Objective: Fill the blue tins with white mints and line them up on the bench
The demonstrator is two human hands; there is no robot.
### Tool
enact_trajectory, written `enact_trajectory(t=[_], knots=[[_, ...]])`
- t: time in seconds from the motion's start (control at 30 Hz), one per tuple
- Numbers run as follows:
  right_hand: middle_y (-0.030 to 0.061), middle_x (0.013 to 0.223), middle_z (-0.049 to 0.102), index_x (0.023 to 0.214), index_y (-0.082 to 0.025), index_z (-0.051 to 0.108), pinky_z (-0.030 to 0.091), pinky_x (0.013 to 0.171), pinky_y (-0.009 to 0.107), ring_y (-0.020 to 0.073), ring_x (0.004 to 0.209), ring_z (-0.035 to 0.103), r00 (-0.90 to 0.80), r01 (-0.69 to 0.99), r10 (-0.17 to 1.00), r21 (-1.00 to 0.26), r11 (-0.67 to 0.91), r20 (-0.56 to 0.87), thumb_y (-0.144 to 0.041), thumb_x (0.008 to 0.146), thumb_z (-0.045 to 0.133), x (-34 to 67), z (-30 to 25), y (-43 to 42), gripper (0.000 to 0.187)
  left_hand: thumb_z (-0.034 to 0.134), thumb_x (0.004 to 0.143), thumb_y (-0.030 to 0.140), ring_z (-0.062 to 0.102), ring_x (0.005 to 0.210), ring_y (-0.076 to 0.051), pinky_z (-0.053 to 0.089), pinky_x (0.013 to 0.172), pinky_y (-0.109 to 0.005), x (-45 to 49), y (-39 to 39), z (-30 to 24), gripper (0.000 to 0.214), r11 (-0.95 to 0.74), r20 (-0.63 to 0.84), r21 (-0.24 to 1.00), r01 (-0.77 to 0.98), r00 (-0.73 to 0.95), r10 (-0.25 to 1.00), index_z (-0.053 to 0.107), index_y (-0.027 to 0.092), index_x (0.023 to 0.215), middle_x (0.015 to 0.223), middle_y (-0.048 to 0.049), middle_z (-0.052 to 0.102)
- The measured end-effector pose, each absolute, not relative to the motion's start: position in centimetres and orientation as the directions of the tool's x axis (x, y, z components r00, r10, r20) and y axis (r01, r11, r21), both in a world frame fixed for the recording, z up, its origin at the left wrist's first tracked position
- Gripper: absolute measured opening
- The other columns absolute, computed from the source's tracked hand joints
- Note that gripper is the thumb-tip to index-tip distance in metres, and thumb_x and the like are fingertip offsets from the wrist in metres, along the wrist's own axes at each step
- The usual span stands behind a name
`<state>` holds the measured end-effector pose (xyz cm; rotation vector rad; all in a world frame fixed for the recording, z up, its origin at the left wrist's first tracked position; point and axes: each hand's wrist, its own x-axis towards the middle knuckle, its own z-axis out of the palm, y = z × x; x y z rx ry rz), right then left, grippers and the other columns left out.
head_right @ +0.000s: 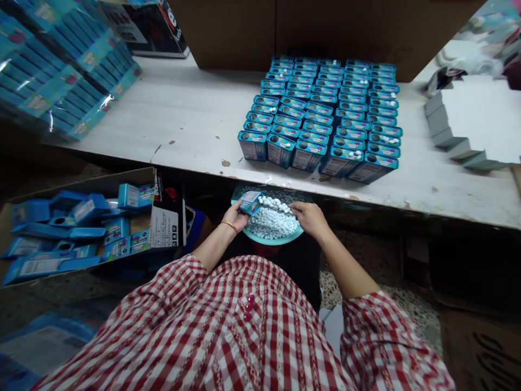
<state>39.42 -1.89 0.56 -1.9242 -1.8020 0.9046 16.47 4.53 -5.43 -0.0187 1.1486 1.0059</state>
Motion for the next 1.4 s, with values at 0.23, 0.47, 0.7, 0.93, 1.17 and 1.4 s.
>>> enact_trajectory(t=[0.23,0.47,0.7,0.93,1.17,1.4], knots=[[0.0084,0.094,0.07,0.099,-0.023,0.07,0.044,0.073,0.03,0.024,0.089,0.063,0.003,0.988,0.942,-0.143,-0.054,-0.337,-0.018,0.08,0.046,36.1,4.9,-0.1,0.031,0.049,0.086,0.018,0.065,0.084,-0.015,0.055,0.076,-0.028,17.3,3.6,-4.9,0.022,0.602,-0.8,0.349,-0.718,0.107,0.591,0.059,0.013,0.105,0.096,-0.0083,0.067],[0.0179,0.097,0.067,0.099,-0.015,0.068,0.045,0.077,0.032,0.0252,0.093,0.062,-0.056,0.995,0.888,0.044,0.085,-0.456,-0.018,0.082,0.044,32.9,8.9,2.0,0.03,0.047,0.086,0.016,0.065,0.069,-0.016,0.055,0.066,-0.029,17.6,3.3,-4.3,0.023,0.565,-0.827,0.25,-0.786,0.13,0.547,0.059,0.012,0.106,0.081,-0.0083,0.068],[0.0171,0.094,0.068,0.097,-0.016,0.068,0.045,0.073,0.034,0.0268,0.088,0.064,-0.049,0.993,0.908,0.074,0.088,-0.416,-0.017,0.082,0.042,33.8,10.1,0.8,0.031,0.047,0.086,0.015,0.065,0.074,-0.016,0.055,0.066,-0.027,17.2,3.4,-4.3,0.025,0.553,-0.83,0.244,-0.797,0.123,0.544,0.058,0.013,0.109,0.087,-0.0084,0.068],[0.0056,0.094,0.07,0.106,-0.026,0.067,0.043,0.069,0.03,0.0219,0.084,0.062,0.036,0.929,0.972,-0.349,-0.118,-0.233,-0.05,0.082,0.047,38.0,5.4,-1.6,0.039,0.05,0.085,0.015,0.065,0.077,-0.016,0.054,0.072,-0.031,16.1,3.1,-5.2,0.02,0.53,-0.782,0.377,-0.759,0.046,0.621,0.058,0.013,0.103,0.092,-0.0094,0.067],[0.0,0.058,0.057,0.086,-0.013,0.065,0.036,0.049,0.024,0.0128,0.052,0.048,0.276,0.364,0.932,-0.871,-0.329,-0.236,-0.062,0.055,0.065,33.2,-1.8,-1.3,0.058,0.051,0.081,0.012,0.064,0.092,-0.019,0.051,0.084,-0.035,16.0,3.3,-4.8,0.022,0.451,-0.71,0.389,-0.803,0.05,0.702,0.06,0.015,0.101,0.097,-0.0088,0.067],[-0.0008,0.063,0.054,0.075,-0.015,0.063,0.034,0.054,0.024,0.0126,0.057,0.046,0.299,0.52,0.934,-0.787,-0.332,-0.196,-0.049,0.063,0.063,28.5,-1.9,-0.7,0.036,0.055,0.079,0.012,0.062,0.092,-0.015,0.05,0.085,-0.032,16.3,1.2,-5.1,0.018,0.532,-0.645,0.488,-0.692,0.124,0.754,0.058,0.017,0.096,0.096,-0.0057,0.065]])
